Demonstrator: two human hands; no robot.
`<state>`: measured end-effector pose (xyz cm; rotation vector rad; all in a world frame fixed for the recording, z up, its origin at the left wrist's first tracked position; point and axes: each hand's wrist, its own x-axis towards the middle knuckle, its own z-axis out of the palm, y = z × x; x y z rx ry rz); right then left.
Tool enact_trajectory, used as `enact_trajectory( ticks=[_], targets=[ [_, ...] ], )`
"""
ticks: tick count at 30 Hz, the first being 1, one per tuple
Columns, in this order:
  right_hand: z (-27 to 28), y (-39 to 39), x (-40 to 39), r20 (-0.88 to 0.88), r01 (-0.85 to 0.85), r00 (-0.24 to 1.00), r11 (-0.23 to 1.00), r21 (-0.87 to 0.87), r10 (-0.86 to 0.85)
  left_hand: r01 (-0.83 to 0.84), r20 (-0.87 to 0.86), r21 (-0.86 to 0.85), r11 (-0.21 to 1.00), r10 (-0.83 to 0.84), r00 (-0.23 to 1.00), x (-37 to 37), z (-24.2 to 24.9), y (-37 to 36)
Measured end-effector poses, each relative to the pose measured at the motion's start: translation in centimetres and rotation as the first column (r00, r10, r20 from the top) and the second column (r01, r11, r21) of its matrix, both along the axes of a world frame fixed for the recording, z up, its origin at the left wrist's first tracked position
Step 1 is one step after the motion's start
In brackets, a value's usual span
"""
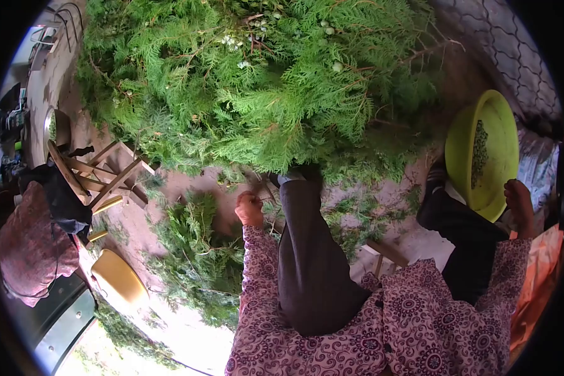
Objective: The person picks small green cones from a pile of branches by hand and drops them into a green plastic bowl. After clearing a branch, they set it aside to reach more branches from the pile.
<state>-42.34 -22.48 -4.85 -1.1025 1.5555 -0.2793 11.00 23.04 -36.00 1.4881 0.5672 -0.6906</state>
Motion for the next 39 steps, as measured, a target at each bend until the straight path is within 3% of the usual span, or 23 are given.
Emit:
enact_trajectory(
  ticks=[1,3,6,7,9,10,11,13,17,19,20,22,23,25,29,31,32,34,36,38,39],
  targets=[
    [0.0,0.0,0.1,-0.020,-0.013,1.000,1.000,-0.011,0.013,-0.099,-0.095,-0.119,0.988,0.088,0.992,0.3,0.5,0.2],
    [-0.1,0.0,0.3,-0.039,-0.029,0.999,0.999,-0.018,0.028,-0.161,-0.131,-0.109,0.981,0.146,0.981,0.6,1.5,-1.1],
    [0.1,0.0,0.6,-0.042,-0.036,0.999,0.999,-0.024,0.035,0.182,0.006,0.030,0.983,-0.182,0.983,0.9,0.5,-2.4],
    [0.2,0.0,0.8,-0.056,-0.045,0.997,0.999,-0.018,0.044,0.181,0.007,0.027,0.983,-0.181,0.983,0.9,-0.7,-2.6],
    [0.3,0.1,1.0,-0.070,-0.054,0.996,0.998,-0.011,0.053,0.376,0.149,0.393,0.839,-0.462,0.874,0.4,-1.8,-3.5],
    [0.4,0.1,1.0,-0.082,-0.060,0.995,0.998,-0.001,0.060,0.403,0.174,0.479,0.780,-0.534,0.827,0.3,-2.6,-3.4],
    [0.4,0.1,1.0,-0.093,-0.066,0.993,0.998,0.010,0.067,0.403,0.173,0.479,0.780,-0.534,0.828,0.3,-2.1,-3.7],
    [0.4,0.1,1.3,-0.109,-0.074,0.991,0.997,0.013,0.075,0.309,0.053,0.191,0.932,-0.324,0.945,-0.1,-1.0,-4.4],
    [0.4,0.3,1.8,-0.115,-0.100,0.988,0.995,0.002,0.099,0.303,0.061,0.159,0.940,-0.315,0.947,-0.5,-1.6,-4.6],
    [0.5,0.4,2.2,-0.124,-0.107,0.987,0.994,0.000,0.106,0.422,0.230,0.246,0.873,-0.475,0.849,-0.4,-1.1,-4.7],
    [0.6,0.4,2.5,-0.131,-0.114,0.985,0.993,-0.004,0.113,0.423,0.230,0.246,0.872,-0.476,0.849,-0.2,-1.1,-4.5],
    [0.7,0.5,2.8,-0.142,-0.110,0.984,0.994,-0.015,0.107,0.599,0.120,0.345,0.722,-0.667,0.735,0.5,-1.1,-4.0],
    [0.7,0.6,3.0,-0.155,-0.107,0.983,0.994,-0.025,0.102,0.600,0.123,0.346,0.721,-0.669,0.733,0.5,-0.6,-4.1],
    [0.8,0.7,3.4,-0.157,-0.130,0.980,0.991,-0.035,0.123,0.573,0.339,0.518,0.635,-0.767,0.545,0.2,0.3,-4.3],
    [1.8,1.8,5.1,-0.109,-0.073,0.992,0.994,-0.078,0.064,0.566,0.366,0.507,0.650,-0.757,0.542,0.0,0.0,-4.0],
    [2.0,2.1,5.0,-0.078,-0.070,0.995,0.992,-0.100,0.062,0.576,0.240,0.498,0.648,-0.741,0.627,0.4,0.3,-2.9],
    [2.2,2.1,5.0,-0.049,-0.080,0.996,0.991,-0.109,0.075,0.588,0.238,0.575,0.569,-0.804,0.545,0.8,-1.1,-1.4],
    [2.7,2.3,5.1,-0.009,-0.104,0.995,0.984,-0.146,0.103,0.709,0.053,0.415,0.570,-0.793,0.607,1.5,2.0,0.0],
    [3.6,2.8,5.3,0.009,-0.151,0.988,0.968,-0.201,0.156,0.696,0.068,0.208,0.687,-0.720,0.690,1.6,6.9,1.0],
    [4.1,3.2,5.8,0.093,-0.090,0.989,0.971,-0.222,0.113,0.515,0.031,-0.014,0.857,-0.514,0.857,1.3,12.1,0.9],
    [4.4,3.5,6.0,0.156,-0.061,0.983,0.972,-0.228,0.098,0.296,-0.023,-0.506,0.810,-0.356,0.934,1.9,13.4,1.8]
  ],
)
